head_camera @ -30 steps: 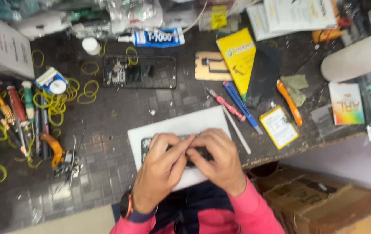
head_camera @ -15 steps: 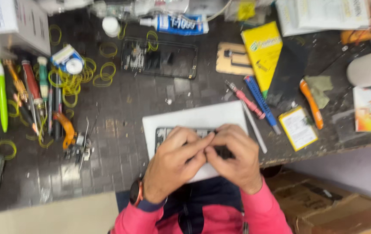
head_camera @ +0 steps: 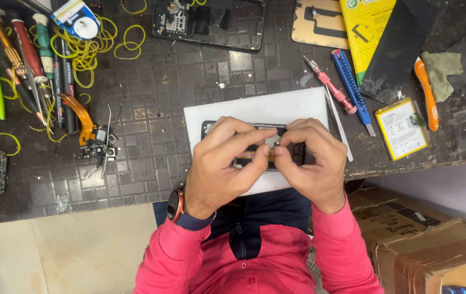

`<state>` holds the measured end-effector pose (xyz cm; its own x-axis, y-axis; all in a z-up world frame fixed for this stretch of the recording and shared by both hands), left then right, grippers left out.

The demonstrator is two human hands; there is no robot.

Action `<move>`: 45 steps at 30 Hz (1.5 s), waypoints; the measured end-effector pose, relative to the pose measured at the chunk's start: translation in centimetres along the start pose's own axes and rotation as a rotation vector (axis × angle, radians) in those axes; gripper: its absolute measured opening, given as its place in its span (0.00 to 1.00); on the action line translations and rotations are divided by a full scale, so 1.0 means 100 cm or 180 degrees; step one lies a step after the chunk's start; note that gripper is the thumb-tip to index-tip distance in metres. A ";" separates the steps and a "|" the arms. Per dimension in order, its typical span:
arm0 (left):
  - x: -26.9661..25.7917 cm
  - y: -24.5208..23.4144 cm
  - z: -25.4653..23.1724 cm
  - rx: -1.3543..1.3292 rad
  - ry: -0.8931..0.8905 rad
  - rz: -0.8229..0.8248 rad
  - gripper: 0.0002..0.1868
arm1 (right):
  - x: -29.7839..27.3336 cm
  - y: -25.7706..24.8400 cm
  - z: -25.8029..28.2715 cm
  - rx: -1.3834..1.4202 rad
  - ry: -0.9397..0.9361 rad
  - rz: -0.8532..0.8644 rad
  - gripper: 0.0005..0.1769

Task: The person disassembles a smartphone, removes the motherboard, applies adhesive to the phone frame, and reattaches a ribbon cable using tweezers. The work is performed on a cluttered workbench with various tools visible.

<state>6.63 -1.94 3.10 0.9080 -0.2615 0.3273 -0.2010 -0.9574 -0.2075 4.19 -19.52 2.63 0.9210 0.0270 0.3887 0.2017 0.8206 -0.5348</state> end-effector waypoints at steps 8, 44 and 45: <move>0.003 0.001 -0.002 0.0377 0.0177 -0.0100 0.08 | -0.001 0.001 0.001 -0.0030 -0.0134 -0.0034 0.10; 0.002 0.004 -0.002 0.0798 0.0431 -0.0169 0.06 | 0.000 -0.002 0.002 -0.0009 -0.0032 0.0071 0.07; 0.002 0.004 -0.001 0.0775 0.0425 -0.0157 0.07 | 0.000 -0.002 0.001 0.0021 -0.0009 0.0058 0.07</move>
<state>6.72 -2.38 3.23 0.8548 -0.2446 0.4577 -0.0489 -0.9160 -0.3983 4.07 -19.63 2.84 0.9235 0.0436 0.3812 0.1827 0.8237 -0.5368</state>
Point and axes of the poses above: each hand's wrist, its own x-axis towards the middle knuckle, its own y-axis out of the palm, z = x × y, the point moved 3 cm from there along x, towards the middle knuckle
